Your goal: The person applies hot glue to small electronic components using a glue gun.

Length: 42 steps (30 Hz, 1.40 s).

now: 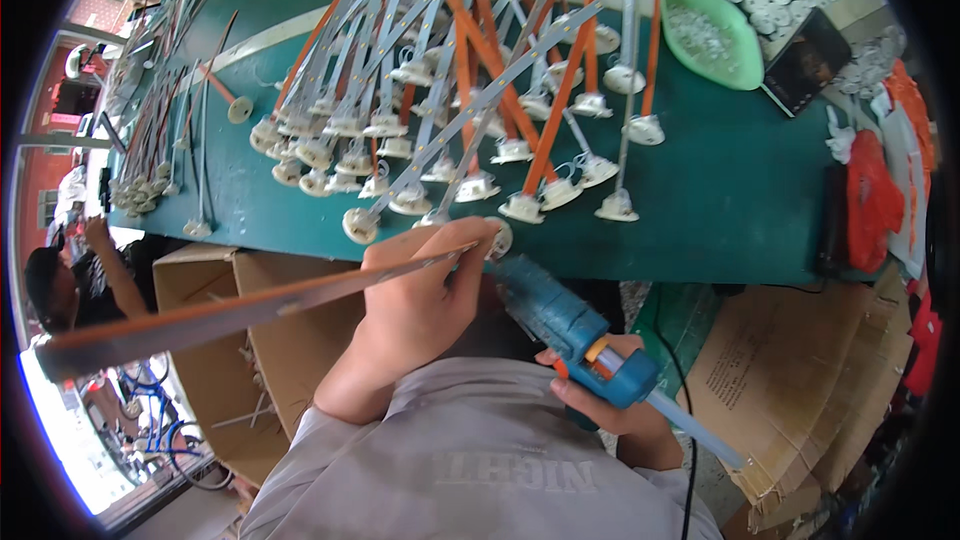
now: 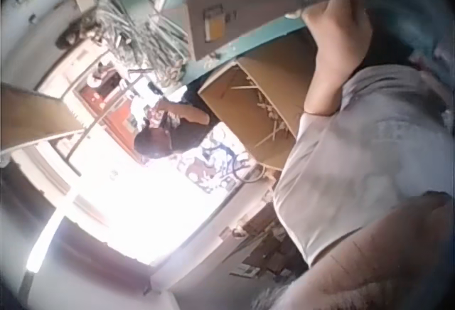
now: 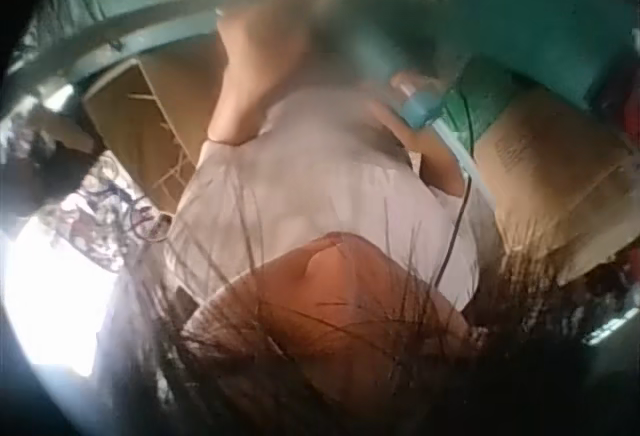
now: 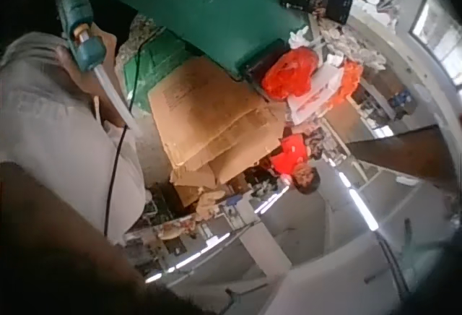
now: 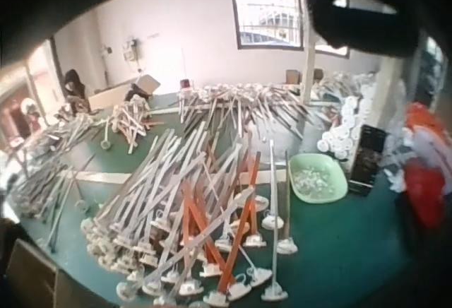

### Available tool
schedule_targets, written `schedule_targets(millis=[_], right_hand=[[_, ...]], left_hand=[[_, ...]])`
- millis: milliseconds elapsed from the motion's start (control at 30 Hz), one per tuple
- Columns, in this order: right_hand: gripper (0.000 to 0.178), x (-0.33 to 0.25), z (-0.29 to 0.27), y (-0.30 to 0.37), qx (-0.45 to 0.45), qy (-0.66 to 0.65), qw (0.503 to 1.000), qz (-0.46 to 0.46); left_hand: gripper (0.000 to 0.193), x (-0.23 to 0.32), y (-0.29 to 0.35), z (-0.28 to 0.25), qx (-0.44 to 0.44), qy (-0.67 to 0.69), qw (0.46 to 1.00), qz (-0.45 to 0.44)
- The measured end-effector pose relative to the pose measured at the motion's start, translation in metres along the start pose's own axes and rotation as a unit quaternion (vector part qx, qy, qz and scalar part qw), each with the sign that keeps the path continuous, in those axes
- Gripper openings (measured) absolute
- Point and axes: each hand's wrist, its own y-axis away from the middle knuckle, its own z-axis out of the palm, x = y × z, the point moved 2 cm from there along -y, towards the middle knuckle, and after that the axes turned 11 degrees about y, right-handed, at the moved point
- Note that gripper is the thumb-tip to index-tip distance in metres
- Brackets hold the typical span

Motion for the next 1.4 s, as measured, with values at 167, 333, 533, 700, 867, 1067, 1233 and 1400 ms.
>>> schedule_targets(millis=[167, 333, 533, 700, 867, 1067, 1233, 1400], right_hand=[[0.03, -0.008, -0.024, 0.011, -0.081, 0.066, 0.987, 0.119], [0.026, -0.017, -0.055, 0.006, -0.097, 0.097, 0.989, 0.047], [0.037, 0.001, -0.098, 0.014, -0.031, -0.167, 0.981, -0.091], [0.037, 0.022, -0.121, -0.017, 0.064, -0.227, 0.957, -0.168], [0.034, 0.045, -0.155, -0.051, 0.281, -0.27, 0.913, -0.12], [0.034, 0.046, -0.155, -0.06, 0.309, -0.299, 0.902, -0.042], [0.034, 0.049, -0.157, -0.059, 0.317, -0.299, 0.899, -0.052], [0.033, 0.042, -0.151, -0.057, 0.319, -0.292, 0.9, -0.043]], left_hand=[[0.015, 0.003, 0.005, -0.004, -0.001, 0.005, 1.0, 0.009], [0.013, -0.006, 0.009, -0.005, 0.011, 0.036, 0.999, 0.016], [0.012, -0.01, 0.002, -0.024, 0.004, 0.124, 0.992, 0.019], [0.014, -0.015, -0.008, -0.064, 0.033, 0.196, 0.98, -0.02], [0.029, -0.023, -0.06, -0.098, -0.027, 0.224, 0.967, -0.119], [0.043, -0.053, -0.124, -0.1, -0.061, 0.197, 0.971, -0.117], [0.043, -0.047, -0.146, -0.09, -0.088, 0.189, 0.971, -0.116], [0.034, -0.046, -0.144, -0.097, -0.119, 0.185, 0.97, -0.102]])
